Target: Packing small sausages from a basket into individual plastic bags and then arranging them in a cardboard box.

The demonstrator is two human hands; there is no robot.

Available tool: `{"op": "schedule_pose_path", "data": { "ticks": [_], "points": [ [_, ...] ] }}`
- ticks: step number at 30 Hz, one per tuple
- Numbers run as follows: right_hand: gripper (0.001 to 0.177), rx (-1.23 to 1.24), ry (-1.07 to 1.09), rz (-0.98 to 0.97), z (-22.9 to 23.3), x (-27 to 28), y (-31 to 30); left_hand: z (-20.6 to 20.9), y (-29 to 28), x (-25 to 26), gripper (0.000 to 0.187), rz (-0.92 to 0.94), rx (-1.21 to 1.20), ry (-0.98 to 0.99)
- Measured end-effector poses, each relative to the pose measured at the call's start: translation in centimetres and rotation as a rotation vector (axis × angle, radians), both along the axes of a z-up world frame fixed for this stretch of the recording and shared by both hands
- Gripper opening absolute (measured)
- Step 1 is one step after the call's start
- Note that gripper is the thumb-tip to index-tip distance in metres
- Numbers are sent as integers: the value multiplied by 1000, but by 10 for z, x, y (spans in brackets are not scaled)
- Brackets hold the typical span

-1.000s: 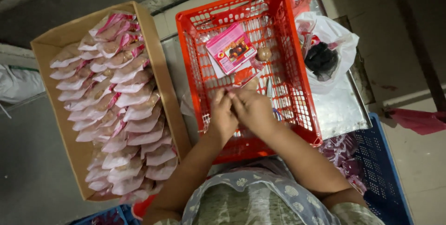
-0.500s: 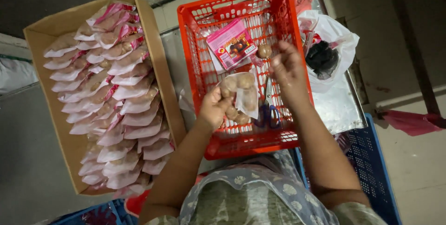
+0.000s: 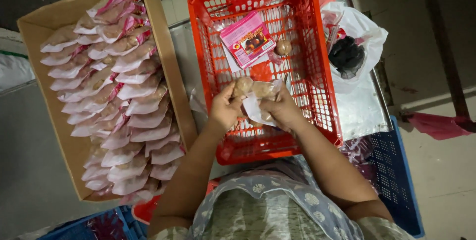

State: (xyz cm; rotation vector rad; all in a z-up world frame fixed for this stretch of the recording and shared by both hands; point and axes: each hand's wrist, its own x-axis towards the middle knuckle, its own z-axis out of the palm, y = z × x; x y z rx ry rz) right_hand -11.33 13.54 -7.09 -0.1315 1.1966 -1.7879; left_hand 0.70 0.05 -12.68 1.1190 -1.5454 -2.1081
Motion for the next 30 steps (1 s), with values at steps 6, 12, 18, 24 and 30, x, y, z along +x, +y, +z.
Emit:
{"op": "schedule_pose_path", "data": {
  "ticks": [6, 12, 18, 24, 30],
  "points": [
    [56, 99, 133, 13, -9, 13, -4, 52, 3, 8, 50, -48, -116, -68],
    [34, 160, 2, -74, 0, 16, -3, 50, 5, 11, 51, -41, -88, -83],
    [52, 135, -30, 90, 1, 12, 5, 43, 10, 6, 54, -66, -106, 35],
    [46, 149, -72, 96, -13, -1, 7, 34, 5, 5, 60, -104, -60, 90],
    [59, 146, 141, 262, 4, -20, 13, 25, -2, -1, 70, -100, -47, 123]
  ]
}}
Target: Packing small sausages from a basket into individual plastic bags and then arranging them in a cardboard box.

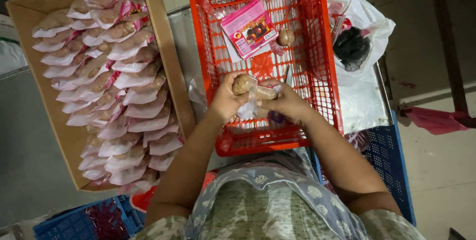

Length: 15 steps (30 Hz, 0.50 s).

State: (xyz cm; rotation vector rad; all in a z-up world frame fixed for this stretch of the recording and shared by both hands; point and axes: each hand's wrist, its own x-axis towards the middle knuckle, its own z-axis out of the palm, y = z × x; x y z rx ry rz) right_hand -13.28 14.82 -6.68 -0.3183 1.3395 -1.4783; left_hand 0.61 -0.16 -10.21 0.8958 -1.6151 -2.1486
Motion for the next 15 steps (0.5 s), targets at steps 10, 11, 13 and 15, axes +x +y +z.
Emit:
{"op": "schedule_pose_path", "data": {
  "ticks": [10, 11, 13, 15],
  "points": [
    [44, 15, 181, 377, 59, -28, -17, 30, -3, -12, 63, 1, 38, -39],
    [35, -3, 187, 395, 53, -27, -19, 30, -3, -14, 59, -2, 22, -46],
    [31, 3, 140, 358, 55, -27, -21, 37, 0, -16, 59, 11, 29, -36],
    [27, 8, 95, 322, 42, -26, -20, 42, 0, -18, 59, 27, 34, -25]
  ]
}}
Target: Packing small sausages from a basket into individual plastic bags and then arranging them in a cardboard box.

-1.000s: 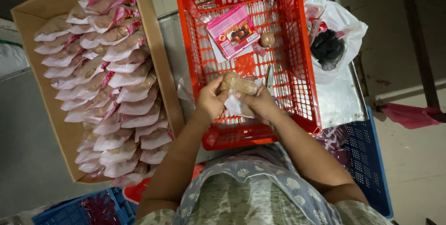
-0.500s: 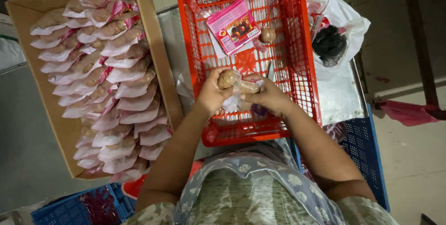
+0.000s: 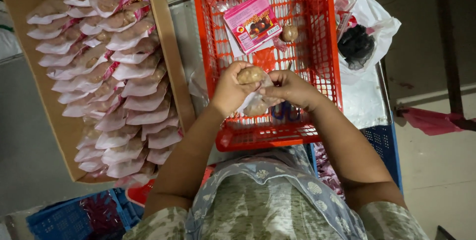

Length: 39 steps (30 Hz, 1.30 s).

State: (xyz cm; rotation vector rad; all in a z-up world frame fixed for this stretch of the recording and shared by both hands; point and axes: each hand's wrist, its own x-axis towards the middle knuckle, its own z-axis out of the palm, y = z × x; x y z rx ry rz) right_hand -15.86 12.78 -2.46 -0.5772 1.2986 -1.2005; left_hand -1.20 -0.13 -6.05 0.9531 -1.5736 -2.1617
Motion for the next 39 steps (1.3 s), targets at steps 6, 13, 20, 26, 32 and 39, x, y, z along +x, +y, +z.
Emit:
{"op": "schedule_pose_path", "data": {
  "ticks": [6, 13, 20, 26, 32, 39],
  "points": [
    [12, -57, -161, -125, -44, 0, 5, 9, 1, -4, 52, -18, -53, -30],
    [19, -58, -157, -180, -58, -2, 13, 17, -3, -15, 51, -87, -226, -87],
    [12, -24, -141, -220, -30, 5, 12, 26, 3, -23, 47, -117, -237, -133],
    [11, -34, 52, -233, -60, -2, 20, 16, 3, -25, 45, -166, -324, -186],
    [24, -36, 139, -182, -60, -5, 19, 27, 1, -19, 47, -221, -313, -220],
    [29, -126, -417, -150, -64, 0, 23, 47, -2, -13, 53, -141, -138, -144]
  ]
}}
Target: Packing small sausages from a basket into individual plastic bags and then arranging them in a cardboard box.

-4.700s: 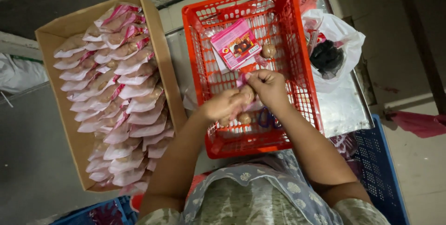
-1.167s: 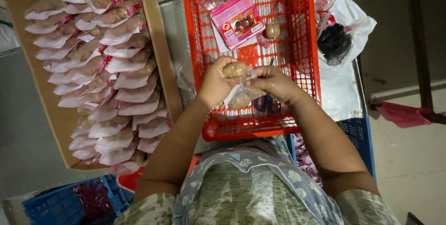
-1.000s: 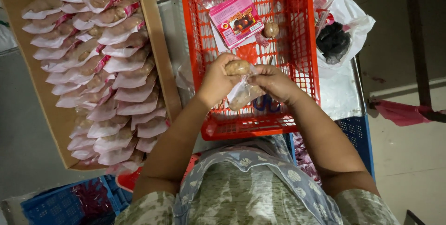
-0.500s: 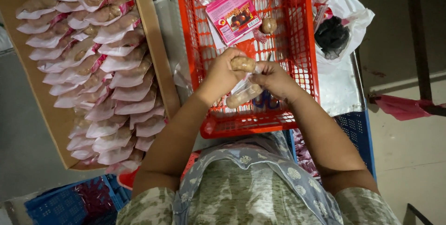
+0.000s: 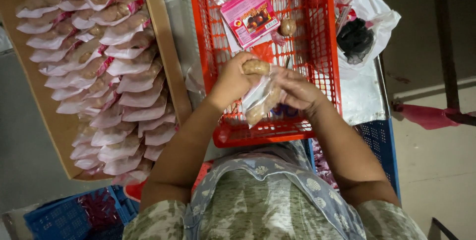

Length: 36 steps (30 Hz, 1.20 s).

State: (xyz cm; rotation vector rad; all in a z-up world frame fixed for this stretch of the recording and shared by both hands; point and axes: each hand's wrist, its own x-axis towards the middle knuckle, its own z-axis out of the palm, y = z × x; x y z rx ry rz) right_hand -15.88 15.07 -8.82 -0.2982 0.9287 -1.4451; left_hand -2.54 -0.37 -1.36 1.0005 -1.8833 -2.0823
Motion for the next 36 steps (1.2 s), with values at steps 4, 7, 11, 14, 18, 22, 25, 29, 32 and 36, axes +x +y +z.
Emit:
{"op": "schedule_pose_path", "data": {
  "ticks": [4, 7, 11, 14, 18, 22, 25, 29, 32, 36],
  "points": [
    [70, -66, -452, -158, 1, 25, 3, -2, -10, -2, 51, 18, -80, -3],
    [70, -42, -524, -276, -25, 37, 3, -17, -14, -1, 53, -39, -49, -24],
    [57, 29, -500, -360, -28, 43, 2, 53, -13, -8, 49, -291, -101, -403],
    [42, 20, -474, -354, 17, 40, 4, 52, -29, 7, 56, -319, 134, -304],
    [31, 85, -394, -414, 0, 39, 8, 36, -40, 1, 64, -328, 47, -222],
    [26, 67, -407, -452, 51, 41, -4, 15, -48, 1, 48, -292, 101, -94],
    [30, 10, -446, -432, 47, 44, -4, 0, -47, 2, 39, -205, 205, -52],
    [35, -218, -439, -276, 108, 43, -9, -57, -47, 5, 51, -173, 599, -4],
    [27, -32, -336, -413, 50, 28, 4, -65, -43, 24, 60, -208, 772, -15],
    [24, 18, -278, -469, 25, 22, 17, -51, -50, 25, 65, -240, 778, 88]
  ]
}}
